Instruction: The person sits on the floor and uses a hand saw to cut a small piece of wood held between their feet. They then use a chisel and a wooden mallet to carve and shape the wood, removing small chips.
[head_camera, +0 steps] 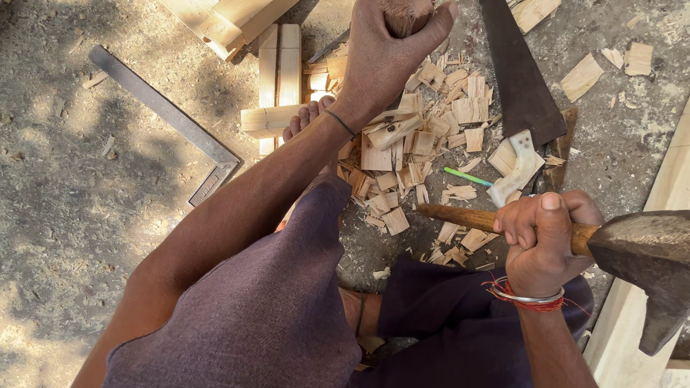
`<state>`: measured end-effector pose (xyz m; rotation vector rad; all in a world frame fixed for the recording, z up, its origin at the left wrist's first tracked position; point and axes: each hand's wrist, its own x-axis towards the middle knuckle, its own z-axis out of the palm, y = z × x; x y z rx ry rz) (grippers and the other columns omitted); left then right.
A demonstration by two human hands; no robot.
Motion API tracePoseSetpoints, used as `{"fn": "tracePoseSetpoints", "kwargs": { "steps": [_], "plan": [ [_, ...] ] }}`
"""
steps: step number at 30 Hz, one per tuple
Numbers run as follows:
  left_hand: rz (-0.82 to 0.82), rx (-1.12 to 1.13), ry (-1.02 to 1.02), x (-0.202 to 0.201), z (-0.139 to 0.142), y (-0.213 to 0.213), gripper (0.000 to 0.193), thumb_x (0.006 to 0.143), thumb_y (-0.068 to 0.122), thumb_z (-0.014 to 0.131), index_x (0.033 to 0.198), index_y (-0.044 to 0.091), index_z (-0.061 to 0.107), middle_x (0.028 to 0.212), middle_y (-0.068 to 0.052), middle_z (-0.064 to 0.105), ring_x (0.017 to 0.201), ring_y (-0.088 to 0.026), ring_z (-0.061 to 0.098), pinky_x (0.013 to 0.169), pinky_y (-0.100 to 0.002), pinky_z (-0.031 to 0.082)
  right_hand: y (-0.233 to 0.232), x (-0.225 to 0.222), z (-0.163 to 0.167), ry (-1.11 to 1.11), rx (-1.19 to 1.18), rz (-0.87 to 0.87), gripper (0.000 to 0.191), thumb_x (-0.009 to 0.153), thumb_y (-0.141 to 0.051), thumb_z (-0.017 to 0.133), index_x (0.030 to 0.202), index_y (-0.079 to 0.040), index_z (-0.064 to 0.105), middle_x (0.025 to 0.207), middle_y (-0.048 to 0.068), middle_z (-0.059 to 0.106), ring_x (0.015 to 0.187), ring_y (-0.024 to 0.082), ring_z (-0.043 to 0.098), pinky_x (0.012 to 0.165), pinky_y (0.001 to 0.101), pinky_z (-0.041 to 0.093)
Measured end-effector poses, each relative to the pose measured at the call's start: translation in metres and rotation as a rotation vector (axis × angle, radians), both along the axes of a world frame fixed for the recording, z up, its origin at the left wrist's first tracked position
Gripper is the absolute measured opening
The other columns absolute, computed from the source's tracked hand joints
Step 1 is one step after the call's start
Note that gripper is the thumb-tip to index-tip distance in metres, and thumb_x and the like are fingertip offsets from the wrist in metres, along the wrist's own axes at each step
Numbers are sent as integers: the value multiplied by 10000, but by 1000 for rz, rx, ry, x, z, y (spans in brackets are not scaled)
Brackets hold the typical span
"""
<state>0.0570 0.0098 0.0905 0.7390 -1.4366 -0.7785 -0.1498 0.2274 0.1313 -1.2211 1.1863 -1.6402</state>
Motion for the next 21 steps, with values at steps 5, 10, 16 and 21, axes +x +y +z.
{"fn": "tracePoseSetpoints", "kwargs": {
  "steps": [5, 10, 16, 21],
  "plan": [
    [-47, 36, -94, -5, 3, 4, 310, 978, 335, 785, 1048, 63, 655, 797, -29, 703, 643, -83, 700, 569, -260, 593, -2, -1, -1, 12, -19, -1, 345, 1169, -91, 500, 840, -77, 397, 551, 26, 388, 453, 115, 393, 502, 340, 454],
    [50, -209, -171, -16, 10, 5, 386, 961, 353, 787, 1074, 15, 637, 881, -58, 713, 724, -110, 711, 664, -297, 608, -4, 0, 1, -3, 0, 6, 315, 1164, -107, 505, 869, -76, 398, 566, 19, 393, 474, 111, 405, 520, 338, 457],
    [-101, 48, -90, -3, 19, 2, 344, 985, 357, 771, 1006, 24, 688, 829, -55, 726, 706, -117, 738, 644, -308, 635, -6, 5, 2, -5, 20, 19, 343, 1179, -141, 521, 867, -84, 390, 581, 16, 398, 503, 112, 416, 571, 339, 467],
    [139, -170, -251, -9, 22, 8, 439, 917, 387, 807, 977, -20, 656, 820, -113, 664, 705, -175, 692, 623, -318, 596, -5, 7, -5, -16, 35, 12, 293, 1166, -159, 527, 912, -89, 399, 602, 6, 407, 530, 105, 426, 602, 336, 485]
  ]
}}
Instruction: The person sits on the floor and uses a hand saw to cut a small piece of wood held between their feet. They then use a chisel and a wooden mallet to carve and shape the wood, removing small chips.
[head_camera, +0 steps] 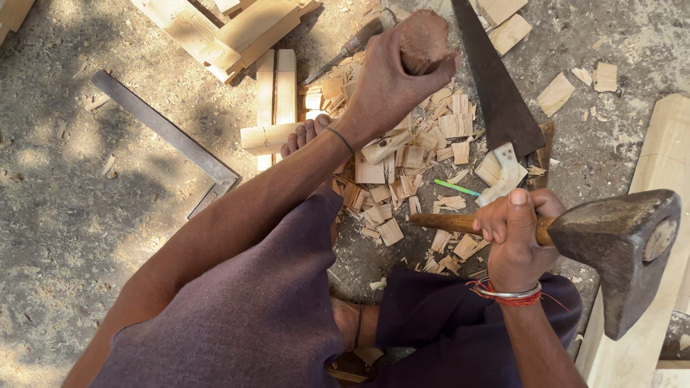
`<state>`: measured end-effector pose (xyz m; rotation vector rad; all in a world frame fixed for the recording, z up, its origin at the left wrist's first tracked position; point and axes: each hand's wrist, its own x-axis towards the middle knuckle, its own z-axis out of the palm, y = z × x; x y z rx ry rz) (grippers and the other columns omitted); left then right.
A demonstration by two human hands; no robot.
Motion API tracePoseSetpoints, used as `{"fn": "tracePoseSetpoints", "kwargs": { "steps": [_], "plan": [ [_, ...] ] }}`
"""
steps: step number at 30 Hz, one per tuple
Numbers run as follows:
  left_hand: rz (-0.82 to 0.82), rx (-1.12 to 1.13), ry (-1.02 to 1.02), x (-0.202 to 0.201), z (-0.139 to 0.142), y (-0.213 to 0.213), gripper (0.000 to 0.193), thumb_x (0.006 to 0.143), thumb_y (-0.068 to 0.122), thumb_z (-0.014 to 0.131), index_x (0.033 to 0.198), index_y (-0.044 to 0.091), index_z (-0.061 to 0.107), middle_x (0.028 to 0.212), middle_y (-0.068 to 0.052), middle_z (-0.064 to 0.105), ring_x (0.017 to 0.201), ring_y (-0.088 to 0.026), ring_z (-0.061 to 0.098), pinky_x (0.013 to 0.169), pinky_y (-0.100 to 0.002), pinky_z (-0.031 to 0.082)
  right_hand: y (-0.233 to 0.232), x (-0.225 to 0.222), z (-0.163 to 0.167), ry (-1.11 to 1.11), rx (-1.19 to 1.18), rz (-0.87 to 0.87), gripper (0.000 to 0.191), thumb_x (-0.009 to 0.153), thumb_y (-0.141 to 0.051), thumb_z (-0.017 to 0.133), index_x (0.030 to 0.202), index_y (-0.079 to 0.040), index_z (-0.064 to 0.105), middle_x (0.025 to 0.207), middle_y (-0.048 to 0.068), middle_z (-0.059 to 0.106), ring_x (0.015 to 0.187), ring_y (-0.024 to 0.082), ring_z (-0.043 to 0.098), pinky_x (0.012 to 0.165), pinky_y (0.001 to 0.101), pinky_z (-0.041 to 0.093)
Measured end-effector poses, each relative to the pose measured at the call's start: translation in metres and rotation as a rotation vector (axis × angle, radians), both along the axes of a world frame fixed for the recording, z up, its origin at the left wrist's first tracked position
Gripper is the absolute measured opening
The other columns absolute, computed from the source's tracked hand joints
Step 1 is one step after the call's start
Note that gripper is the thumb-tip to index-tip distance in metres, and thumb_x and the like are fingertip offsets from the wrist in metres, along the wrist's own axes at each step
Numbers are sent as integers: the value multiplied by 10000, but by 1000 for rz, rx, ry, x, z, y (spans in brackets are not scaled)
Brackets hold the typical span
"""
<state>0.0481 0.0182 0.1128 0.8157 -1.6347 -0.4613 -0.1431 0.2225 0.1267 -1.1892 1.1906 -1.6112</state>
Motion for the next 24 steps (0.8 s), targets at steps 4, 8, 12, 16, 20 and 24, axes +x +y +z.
{"fn": "tracePoseSetpoints", "kwargs": {
  "steps": [4, 8, 12, 16, 20, 24],
  "plan": [
    [-223, 315, 154, 3, 6, 2, 414, 904, 386, 786, 979, -5, 674, 805, -52, 720, 698, -126, 719, 641, -306, 611, -6, 3, 5, 54, 36, 70, 257, 1113, -177, 587, 918, -71, 458, 674, 20, 453, 621, 117, 469, 673, 353, 504],
    [-264, 430, 110, 8, 15, 4, 403, 897, 379, 780, 964, -4, 676, 797, -61, 716, 695, -118, 699, 646, -305, 601, -23, 7, 29, 117, 149, 185, 355, 1100, -183, 640, 798, -78, 485, 642, 20, 478, 594, 117, 492, 680, 360, 537],
    [-255, 330, 118, 8, 18, 5, 402, 896, 359, 797, 985, -13, 672, 840, -71, 726, 759, -142, 717, 717, -326, 614, -38, 3, 66, 157, 87, -12, 358, 1065, -291, 656, 795, -123, 491, 559, -12, 418, 455, 111, 419, 499, 344, 462],
    [-203, 306, 101, 8, 9, 10, 462, 869, 356, 814, 1071, -28, 657, 907, -100, 723, 815, -156, 738, 753, -332, 627, -49, -3, 101, 189, 15, 36, 431, 1109, -465, 540, 851, -128, 462, 600, -16, 386, 475, 110, 407, 486, 319, 423],
    [-287, 325, 132, 7, 5, 11, 410, 891, 349, 802, 1051, -7, 678, 912, -87, 752, 822, -148, 750, 766, -321, 629, -74, 8, 129, 337, 50, 170, 520, 1131, -554, 446, 845, -119, 434, 617, -12, 399, 485, 100, 428, 470, 290, 429],
    [-324, 425, 163, 17, 4, 21, 333, 893, 303, 777, 1004, 2, 687, 866, -67, 749, 770, -136, 724, 708, -317, 599, -92, 45, 139, 921, 478, 331, 416, 1013, -420, 564, 780, -79, 518, 504, -2, 522, 387, 83, 532, 328, 295, 441]
  ]
}}
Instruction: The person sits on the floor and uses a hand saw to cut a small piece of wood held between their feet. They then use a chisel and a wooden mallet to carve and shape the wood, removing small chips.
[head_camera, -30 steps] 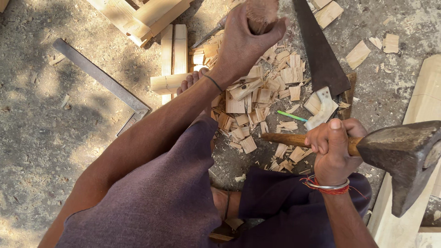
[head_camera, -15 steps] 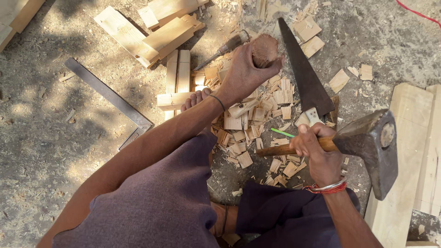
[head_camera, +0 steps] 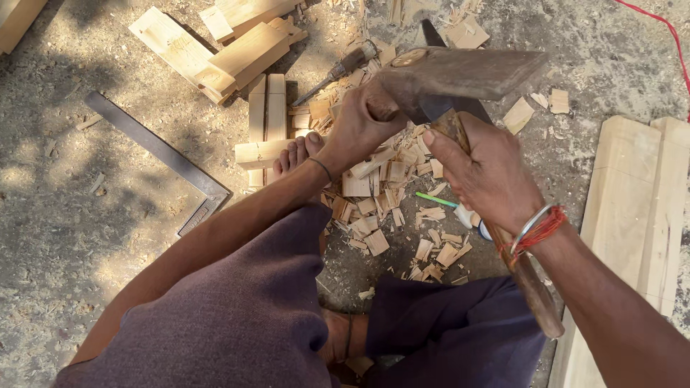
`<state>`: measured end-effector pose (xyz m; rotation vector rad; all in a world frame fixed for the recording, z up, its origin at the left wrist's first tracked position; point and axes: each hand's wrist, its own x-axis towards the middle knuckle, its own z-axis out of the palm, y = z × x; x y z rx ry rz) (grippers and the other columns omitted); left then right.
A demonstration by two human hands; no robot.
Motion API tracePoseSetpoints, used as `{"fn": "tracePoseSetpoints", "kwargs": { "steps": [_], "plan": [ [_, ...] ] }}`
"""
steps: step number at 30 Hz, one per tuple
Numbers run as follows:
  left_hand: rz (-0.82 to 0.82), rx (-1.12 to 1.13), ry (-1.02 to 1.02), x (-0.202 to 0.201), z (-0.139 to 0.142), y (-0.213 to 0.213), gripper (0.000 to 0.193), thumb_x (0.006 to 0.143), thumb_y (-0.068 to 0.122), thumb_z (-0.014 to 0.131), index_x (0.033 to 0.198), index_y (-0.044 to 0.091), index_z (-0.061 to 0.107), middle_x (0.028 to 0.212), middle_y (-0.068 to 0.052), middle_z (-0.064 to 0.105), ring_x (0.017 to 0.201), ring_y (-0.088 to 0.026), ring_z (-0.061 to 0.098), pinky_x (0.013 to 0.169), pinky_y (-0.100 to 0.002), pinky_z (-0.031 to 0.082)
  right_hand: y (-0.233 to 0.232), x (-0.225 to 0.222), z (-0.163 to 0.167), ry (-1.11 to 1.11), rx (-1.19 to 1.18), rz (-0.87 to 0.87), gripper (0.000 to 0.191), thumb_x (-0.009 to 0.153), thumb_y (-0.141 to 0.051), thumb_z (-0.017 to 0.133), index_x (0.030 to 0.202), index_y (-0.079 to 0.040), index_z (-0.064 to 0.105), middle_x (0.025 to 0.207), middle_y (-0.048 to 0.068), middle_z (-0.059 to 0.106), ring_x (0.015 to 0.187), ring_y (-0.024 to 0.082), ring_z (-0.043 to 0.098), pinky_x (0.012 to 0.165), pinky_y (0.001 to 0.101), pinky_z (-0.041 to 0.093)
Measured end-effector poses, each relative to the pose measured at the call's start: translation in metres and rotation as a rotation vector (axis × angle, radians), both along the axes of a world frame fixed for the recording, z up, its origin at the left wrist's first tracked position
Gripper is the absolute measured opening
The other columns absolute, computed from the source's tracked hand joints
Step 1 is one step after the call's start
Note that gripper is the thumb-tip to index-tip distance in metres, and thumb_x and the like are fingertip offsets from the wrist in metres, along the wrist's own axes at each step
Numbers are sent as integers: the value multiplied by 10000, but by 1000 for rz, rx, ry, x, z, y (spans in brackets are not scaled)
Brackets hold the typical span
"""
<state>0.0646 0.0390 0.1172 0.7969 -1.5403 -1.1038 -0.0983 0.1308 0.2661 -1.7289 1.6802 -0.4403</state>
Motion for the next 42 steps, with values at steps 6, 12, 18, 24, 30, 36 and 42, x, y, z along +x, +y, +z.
{"fn": "tracePoseSetpoints", "kwargs": {
  "steps": [6, 12, 18, 24, 30, 36, 42],
  "plan": [
    [56, 71, -84, 14, -13, 10, 321, 886, 297, 797, 908, 2, 673, 771, -57, 719, 677, -116, 690, 649, -302, 568, 17, -15, 18, -449, -306, -43, 390, 1161, -401, 515, 953, -71, 523, 582, 1, 460, 423, 78, 431, 370, 279, 378],
    [30, -43, -42, 8, -24, 15, 325, 895, 268, 794, 1010, -6, 664, 845, -77, 730, 752, -121, 693, 726, -331, 585, 15, -44, -26, -665, -415, -55, 500, 1161, -490, 527, 841, -111, 476, 582, 7, 454, 506, 124, 472, 515, 305, 433],
    [-120, -101, 91, 10, -19, 21, 355, 921, 256, 788, 1124, -9, 668, 1022, -103, 761, 933, -157, 733, 857, -357, 599, 10, -11, -18, 133, -74, 62, 407, 1007, -449, 576, 822, -86, 574, 529, 63, 534, 430, 159, 518, 405, 356, 448],
    [-27, 48, -120, 13, -22, 12, 337, 888, 292, 797, 958, -13, 672, 825, -100, 736, 721, -156, 678, 711, -340, 580, 14, -32, 28, -635, -260, 30, 296, 1141, -381, 494, 962, -145, 499, 654, -49, 459, 496, 44, 438, 456, 223, 399],
    [-54, 28, -39, 11, -21, 14, 316, 866, 258, 786, 1001, 1, 662, 841, -84, 742, 737, -109, 690, 717, -324, 587, -6, -38, -25, -426, -347, 196, 269, 1106, -312, 580, 953, -106, 502, 674, -36, 458, 540, 70, 440, 522, 274, 453],
    [-70, -13, 30, 15, -19, 12, 255, 898, 201, 781, 1012, -1, 677, 890, -89, 748, 812, -105, 664, 751, -329, 566, 11, -16, -21, -114, 119, -94, 396, 1034, -331, 622, 799, -21, 546, 558, 39, 459, 453, 154, 418, 398, 363, 364],
    [-48, 43, -76, 12, -27, 8, 269, 899, 214, 782, 962, -21, 667, 847, -89, 745, 751, -112, 677, 722, -318, 576, 4, -47, 15, -748, -285, -1, 411, 1033, -354, 614, 786, -30, 561, 573, 45, 505, 486, 156, 474, 441, 355, 406]
  ]
}}
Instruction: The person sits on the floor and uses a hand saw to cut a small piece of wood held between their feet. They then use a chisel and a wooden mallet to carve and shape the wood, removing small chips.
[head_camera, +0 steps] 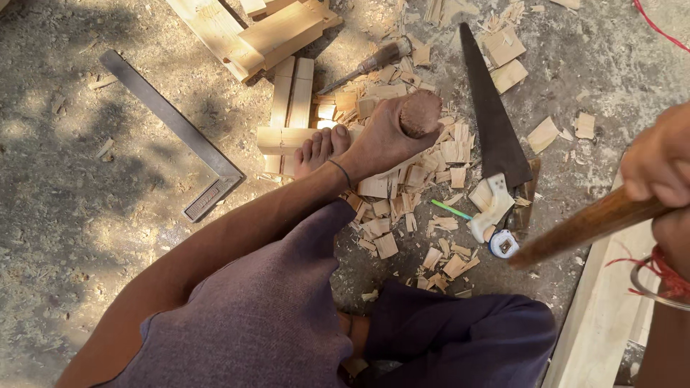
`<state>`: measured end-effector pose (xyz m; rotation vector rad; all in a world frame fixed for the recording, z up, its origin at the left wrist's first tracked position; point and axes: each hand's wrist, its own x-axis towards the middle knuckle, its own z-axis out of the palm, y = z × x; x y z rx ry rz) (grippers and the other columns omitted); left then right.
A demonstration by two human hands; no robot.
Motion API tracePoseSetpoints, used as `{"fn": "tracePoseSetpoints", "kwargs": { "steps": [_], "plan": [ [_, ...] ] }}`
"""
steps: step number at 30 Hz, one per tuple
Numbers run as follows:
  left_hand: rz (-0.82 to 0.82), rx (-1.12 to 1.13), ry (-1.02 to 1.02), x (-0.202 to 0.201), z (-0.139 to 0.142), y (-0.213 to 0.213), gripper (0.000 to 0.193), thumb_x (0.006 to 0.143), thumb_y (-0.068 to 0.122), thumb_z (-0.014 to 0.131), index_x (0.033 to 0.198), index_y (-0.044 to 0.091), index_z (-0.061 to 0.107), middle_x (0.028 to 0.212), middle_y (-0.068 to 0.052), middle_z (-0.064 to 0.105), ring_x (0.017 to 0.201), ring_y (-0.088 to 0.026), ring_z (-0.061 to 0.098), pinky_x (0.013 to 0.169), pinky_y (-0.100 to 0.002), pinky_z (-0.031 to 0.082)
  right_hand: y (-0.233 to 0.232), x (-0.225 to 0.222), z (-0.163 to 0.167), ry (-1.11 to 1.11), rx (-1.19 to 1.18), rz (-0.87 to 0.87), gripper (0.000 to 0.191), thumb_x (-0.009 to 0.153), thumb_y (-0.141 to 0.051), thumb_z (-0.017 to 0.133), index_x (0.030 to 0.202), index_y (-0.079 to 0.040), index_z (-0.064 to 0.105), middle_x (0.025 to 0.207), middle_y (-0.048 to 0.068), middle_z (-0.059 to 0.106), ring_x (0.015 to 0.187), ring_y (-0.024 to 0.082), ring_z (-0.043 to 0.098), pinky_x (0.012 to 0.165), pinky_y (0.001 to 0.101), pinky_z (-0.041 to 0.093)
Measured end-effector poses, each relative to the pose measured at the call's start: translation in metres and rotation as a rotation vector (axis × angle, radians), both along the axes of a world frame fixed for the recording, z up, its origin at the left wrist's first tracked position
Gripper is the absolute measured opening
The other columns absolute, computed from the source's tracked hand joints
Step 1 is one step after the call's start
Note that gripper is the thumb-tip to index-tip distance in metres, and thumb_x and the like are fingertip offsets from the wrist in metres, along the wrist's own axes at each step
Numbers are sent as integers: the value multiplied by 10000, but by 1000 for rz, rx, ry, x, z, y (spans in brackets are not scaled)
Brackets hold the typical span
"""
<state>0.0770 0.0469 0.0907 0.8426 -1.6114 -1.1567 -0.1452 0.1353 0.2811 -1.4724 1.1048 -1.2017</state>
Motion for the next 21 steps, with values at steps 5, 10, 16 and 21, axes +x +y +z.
{"fn": "tracePoseSetpoints", "kwargs": {
  "steps": [5, 10, 16, 21],
  "plan": [
    [22, -48, 62, 0, 3, -1, 313, 861, 209, 806, 1047, -12, 687, 925, -88, 770, 831, -115, 724, 769, -313, 608, -23, 21, -39, 777, 76, -19, 424, 1031, -374, 607, 775, -39, 573, 586, 50, 543, 513, 158, 520, 477, 348, 442],
    [-79, -159, 249, 3, 11, 2, 383, 847, 181, 814, 1133, -24, 663, 1031, -113, 755, 933, -130, 697, 827, -345, 588, -10, 43, -54, 788, 380, 61, 374, 980, -382, 611, 790, -61, 589, 522, 39, 462, 434, 115, 433, 408, 319, 366],
    [21, 71, -15, 3, 7, 3, 272, 870, 248, 770, 892, -7, 679, 771, -77, 731, 685, -114, 650, 676, -341, 569, 7, 12, 9, 225, 182, 1, 433, 1005, -397, 596, 760, -42, 563, 503, 48, 467, 369, 149, 433, 350, 335, 371],
    [37, 81, -49, 2, 3, 0, 275, 848, 239, 783, 924, -9, 691, 793, -73, 748, 705, -114, 684, 695, -320, 578, -15, 11, 4, -125, -91, 102, 443, 984, -417, 611, 754, -39, 581, 507, 53, 506, 402, 163, 501, 399, 360, 417]
  ]
}}
